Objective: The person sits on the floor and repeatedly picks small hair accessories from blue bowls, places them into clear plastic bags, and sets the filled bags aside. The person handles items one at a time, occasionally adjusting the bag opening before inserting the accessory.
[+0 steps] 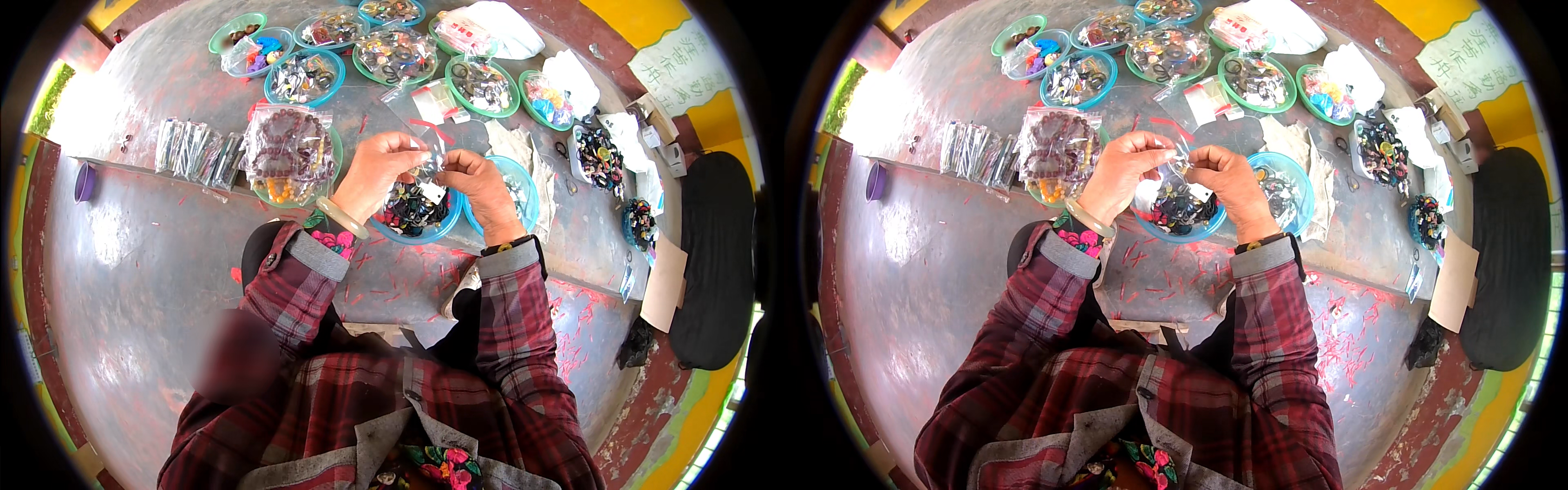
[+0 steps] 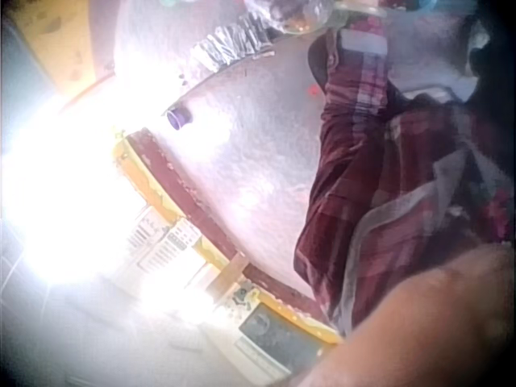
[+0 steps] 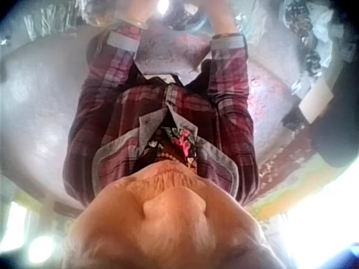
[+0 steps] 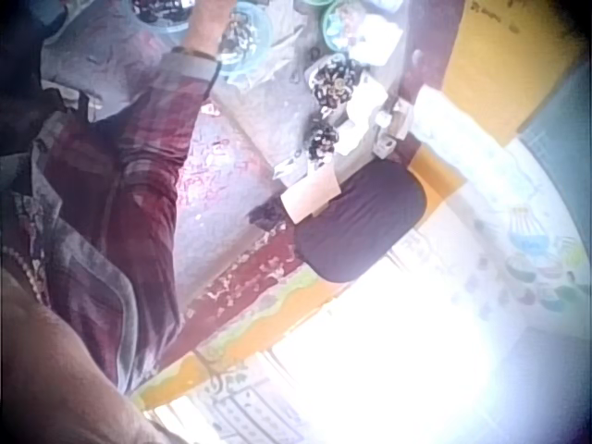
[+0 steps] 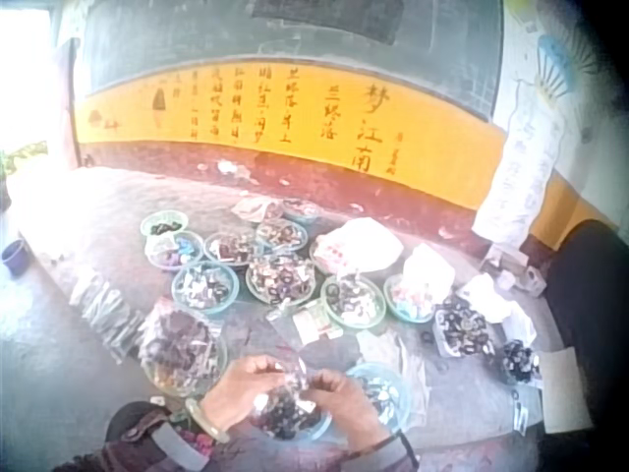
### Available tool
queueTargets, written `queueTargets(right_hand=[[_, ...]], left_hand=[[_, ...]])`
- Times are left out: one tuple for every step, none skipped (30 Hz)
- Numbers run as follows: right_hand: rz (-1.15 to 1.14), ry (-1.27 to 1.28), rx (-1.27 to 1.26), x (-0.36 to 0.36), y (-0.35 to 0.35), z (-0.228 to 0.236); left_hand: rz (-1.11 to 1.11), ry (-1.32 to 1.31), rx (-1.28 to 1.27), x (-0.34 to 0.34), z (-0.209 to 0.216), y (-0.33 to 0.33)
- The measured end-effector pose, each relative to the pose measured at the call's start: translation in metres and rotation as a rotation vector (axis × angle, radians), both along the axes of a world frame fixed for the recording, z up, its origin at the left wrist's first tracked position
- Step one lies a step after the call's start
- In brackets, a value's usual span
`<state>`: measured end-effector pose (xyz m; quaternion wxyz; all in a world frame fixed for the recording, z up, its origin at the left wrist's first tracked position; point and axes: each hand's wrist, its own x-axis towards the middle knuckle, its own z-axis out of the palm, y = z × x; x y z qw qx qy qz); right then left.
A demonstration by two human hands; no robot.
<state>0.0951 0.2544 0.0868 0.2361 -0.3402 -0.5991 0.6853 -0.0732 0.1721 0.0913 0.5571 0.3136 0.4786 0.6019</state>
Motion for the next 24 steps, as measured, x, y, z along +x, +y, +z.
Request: queueTargets(right_hand=[[0.004,0.009,-0.008,0.0,0.0,0.0],[0.008,0.017,-0.017,0.0,0.0,0.001],[0.012,0.026,-0.025,0.001,0.001,0.001],[0.015,0.037,-0.032,0.001,0.001,0.001],[0.018,0.049,-0.038,0.001,0.001,0.001],[0.021,0.061,-0.045,0.001,0.001,0.001],[0.025,0.059,-0.042,0.001,0.0,0.003],[0.029,0.058,-0.038,0.001,-0.001,0.005],[0.033,0.057,-0.035,0.001,-0.001,0.006],[0.026,0.068,-0.042,0.002,-0.001,0.006],[0.019,0.08,-0.048,0.002,0.0,0.004],[0.012,0.091,-0.055,0.003,0.001,0.003],[0.008,0.102,-0.059,0.003,0.001,0.001],[0.005,0.112,-0.064,0.003,0.001,0.0],[0.001,0.123,-0.068,0.003,0.002,0.0],[0.003,0.133,-0.076,0.002,0.002,0.0],[0.005,0.143,-0.084,0.002,0.002,0.001],[0.007,0.154,-0.091,0.002,0.002,0.001],[0.007,0.164,-0.1,0.002,0.001,0.003],[0.006,0.174,-0.108,0.002,0.001,0.004],[0.006,0.184,-0.117,0.002,0.001,0.005],[0.009,0.173,-0.105,0.001,0.001,0.005],[0.011,0.162,-0.094,0.001,0.001,0.004],[0.014,0.151,-0.082,0.001,0.001,0.004]], left_hand=[[-0.002,0.001,-0.018,0.0,0.001,0.0],[-0.004,0.001,-0.035,0.0,0.002,-0.001],[-0.007,0.001,-0.052,0.0,0.003,-0.001],[-0.017,-0.003,-0.053,0.0,0.003,-0.002],[-0.027,-0.007,-0.053,0.0,0.003,-0.002],[-0.037,-0.011,-0.054,0.0,0.003,-0.003],[-0.048,-0.009,-0.05,0.0,0.002,-0.003],[-0.058,-0.007,-0.046,0.0,0.001,-0.003],[-0.068,-0.004,-0.042,0.0,0.001,-0.003],[-0.084,-0.014,-0.036,0.001,0.001,-0.002],[-0.099,-0.025,-0.03,0.002,0.001,-0.002],[-0.115,-0.035,-0.024,0.002,0.002,-0.002],[-0.138,-0.029,-0.015,0.002,0.001,-0.002],[-0.162,-0.023,-0.005,0.002,0.0,-0.001],[-0.185,-0.017,0.005,0.002,-0.001,-0.001],[-0.197,-0.022,0.018,0.002,-0.003,0.0],[-0.21,-0.027,0.032,0.002,-0.006,0.0],[-0.222,-0.032,0.046,0.001,-0.008,0.0],[-0.208,-0.011,0.049,0.002,-0.007,0.0],[-0.194,0.011,0.052,0.003,-0.004,-0.001],[-0.179,0.033,0.056,0.004,-0.003,-0.001],[-0.171,0.05,0.065,0.004,-0.003,-0.001],[-0.163,0.067,0.074,0.004,-0.003,-0.001],[-0.155,0.084,0.084,0.004,-0.004,-0.001]])
